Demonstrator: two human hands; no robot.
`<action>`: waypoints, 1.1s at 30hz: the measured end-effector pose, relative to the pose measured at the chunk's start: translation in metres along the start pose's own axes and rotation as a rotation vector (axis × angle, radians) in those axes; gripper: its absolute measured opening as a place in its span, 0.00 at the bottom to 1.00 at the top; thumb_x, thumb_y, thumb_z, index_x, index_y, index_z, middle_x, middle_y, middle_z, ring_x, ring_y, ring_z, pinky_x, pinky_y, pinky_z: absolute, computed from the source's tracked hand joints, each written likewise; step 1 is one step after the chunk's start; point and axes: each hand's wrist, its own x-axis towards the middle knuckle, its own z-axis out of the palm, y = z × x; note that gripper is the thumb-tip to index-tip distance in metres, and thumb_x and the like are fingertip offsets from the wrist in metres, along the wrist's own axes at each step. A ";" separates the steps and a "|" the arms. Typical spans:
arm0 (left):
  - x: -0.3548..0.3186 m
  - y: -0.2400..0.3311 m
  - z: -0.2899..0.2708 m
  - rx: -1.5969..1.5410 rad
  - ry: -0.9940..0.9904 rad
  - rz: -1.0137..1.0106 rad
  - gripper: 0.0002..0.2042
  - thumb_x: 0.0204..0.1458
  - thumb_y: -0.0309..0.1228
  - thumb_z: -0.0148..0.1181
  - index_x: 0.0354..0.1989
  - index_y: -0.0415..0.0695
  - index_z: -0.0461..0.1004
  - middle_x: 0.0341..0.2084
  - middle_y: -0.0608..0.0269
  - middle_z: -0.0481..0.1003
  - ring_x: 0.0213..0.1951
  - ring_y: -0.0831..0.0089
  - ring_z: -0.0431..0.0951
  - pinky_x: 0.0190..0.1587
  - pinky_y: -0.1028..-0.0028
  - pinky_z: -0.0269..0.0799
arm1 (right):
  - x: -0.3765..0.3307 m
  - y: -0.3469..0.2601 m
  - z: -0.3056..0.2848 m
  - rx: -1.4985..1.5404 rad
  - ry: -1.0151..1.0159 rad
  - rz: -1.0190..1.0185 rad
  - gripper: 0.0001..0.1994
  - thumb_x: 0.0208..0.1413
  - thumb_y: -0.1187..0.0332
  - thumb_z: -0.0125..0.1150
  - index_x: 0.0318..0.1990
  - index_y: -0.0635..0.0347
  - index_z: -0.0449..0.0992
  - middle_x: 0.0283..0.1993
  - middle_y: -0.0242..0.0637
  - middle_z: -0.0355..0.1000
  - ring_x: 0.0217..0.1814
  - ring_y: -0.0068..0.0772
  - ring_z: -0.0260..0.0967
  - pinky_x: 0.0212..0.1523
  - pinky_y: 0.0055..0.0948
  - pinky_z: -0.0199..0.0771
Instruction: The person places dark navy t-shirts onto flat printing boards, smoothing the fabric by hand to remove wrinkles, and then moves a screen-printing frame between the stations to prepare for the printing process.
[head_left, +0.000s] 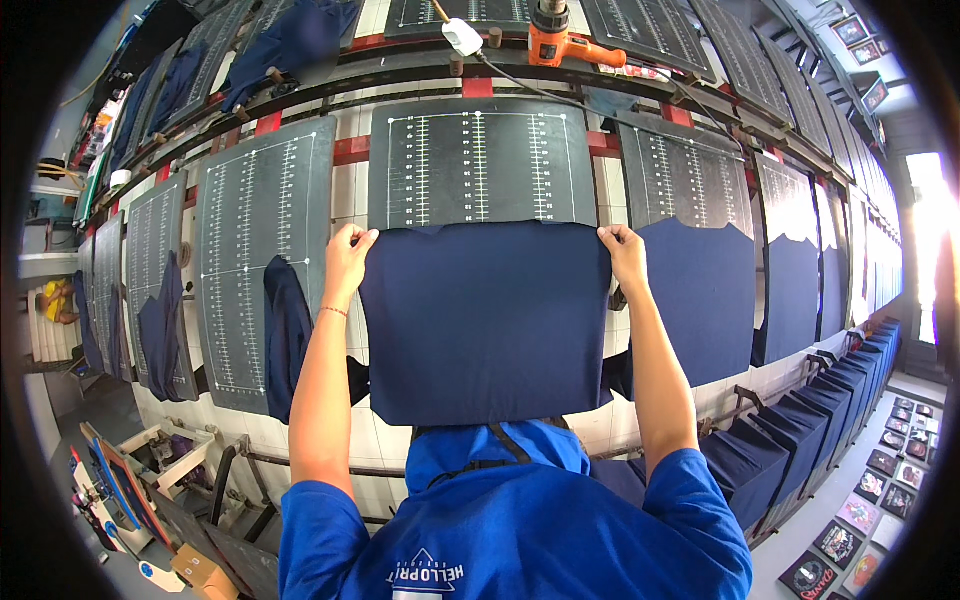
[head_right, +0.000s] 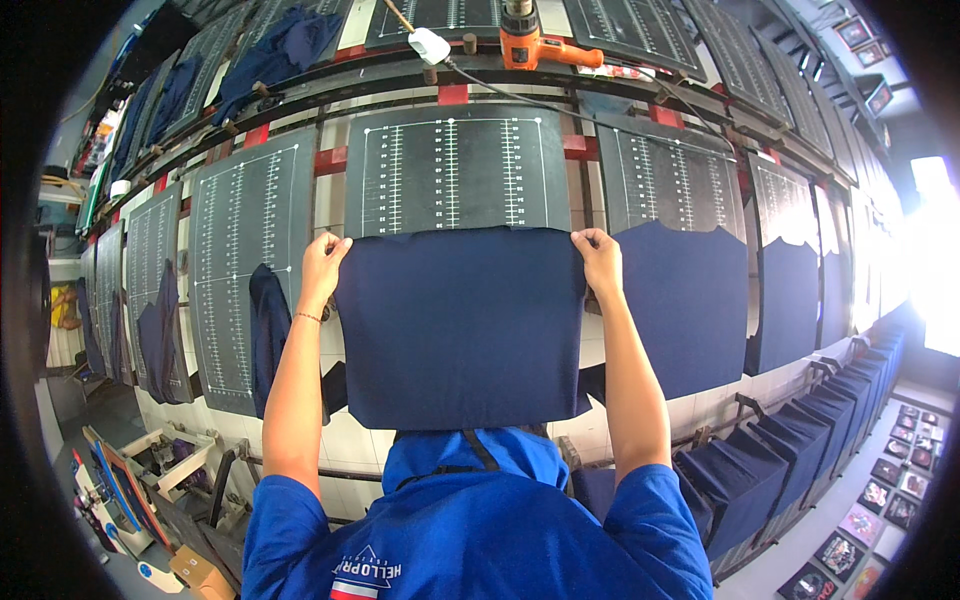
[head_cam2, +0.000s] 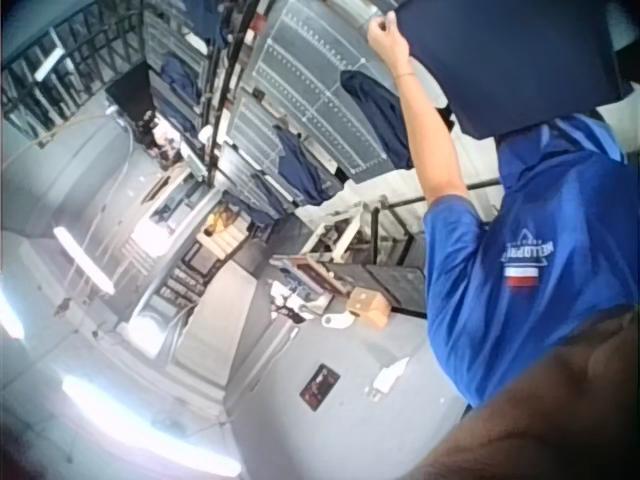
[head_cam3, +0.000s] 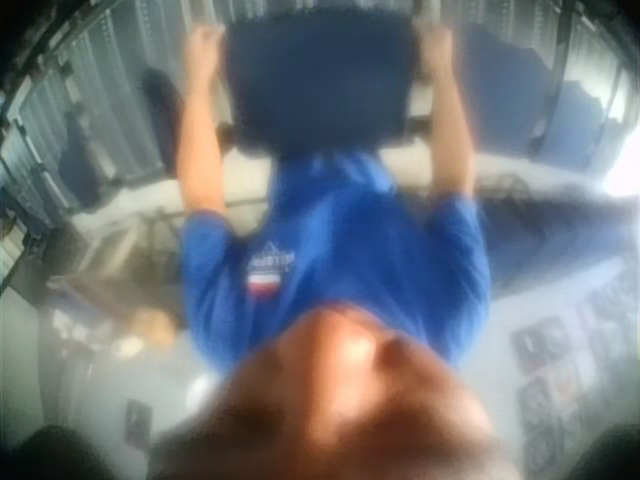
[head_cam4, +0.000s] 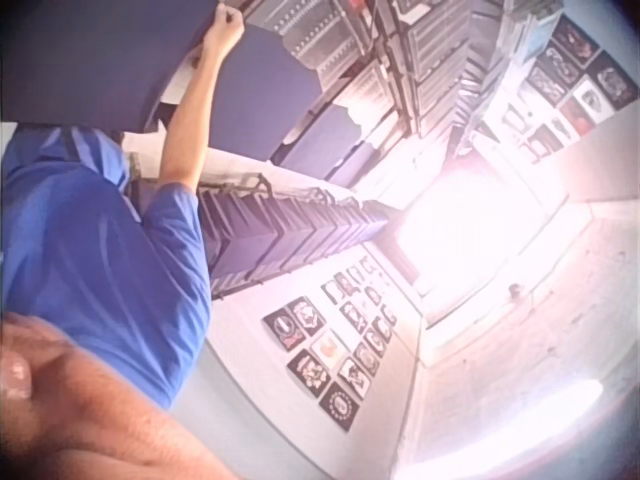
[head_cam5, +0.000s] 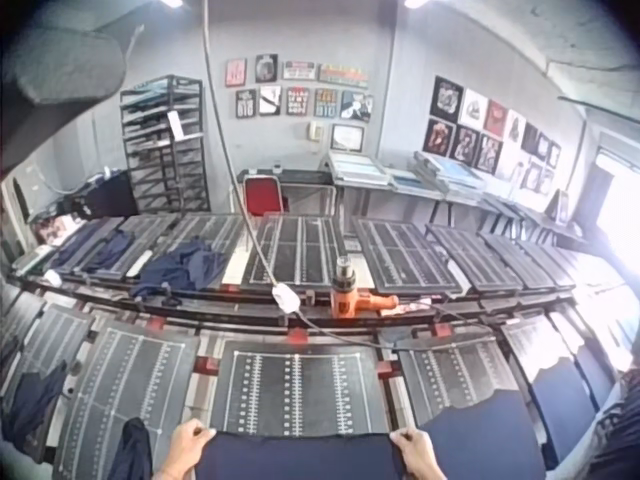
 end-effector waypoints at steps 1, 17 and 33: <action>0.002 -0.005 0.001 -0.005 0.000 0.005 0.16 0.58 0.37 0.65 0.28 0.37 0.72 0.21 0.65 0.71 0.27 0.77 0.67 0.33 0.71 0.66 | 0.001 0.000 0.001 -0.013 0.004 -0.003 0.10 0.61 0.65 0.66 0.36 0.65 0.80 0.25 0.30 0.75 0.27 0.18 0.68 0.30 0.24 0.69; -0.042 0.068 0.032 0.386 0.076 0.436 0.17 0.53 0.34 0.66 0.49 0.43 0.76 0.49 0.51 0.73 0.53 0.49 0.71 0.57 0.54 0.66 | -0.039 -0.040 0.038 -0.716 0.156 -0.648 0.26 0.54 0.58 0.69 0.59 0.56 0.73 0.67 0.52 0.64 0.68 0.56 0.60 0.65 0.55 0.61; -0.232 -0.080 -0.002 -0.696 -0.229 -0.500 0.24 0.71 0.48 0.44 0.53 0.37 0.74 0.47 0.61 0.76 0.49 0.74 0.74 0.55 0.72 0.69 | -0.206 0.100 -0.036 0.473 -0.207 0.755 0.40 0.71 0.38 0.34 0.64 0.73 0.67 0.61 0.47 0.73 0.61 0.39 0.72 0.64 0.35 0.68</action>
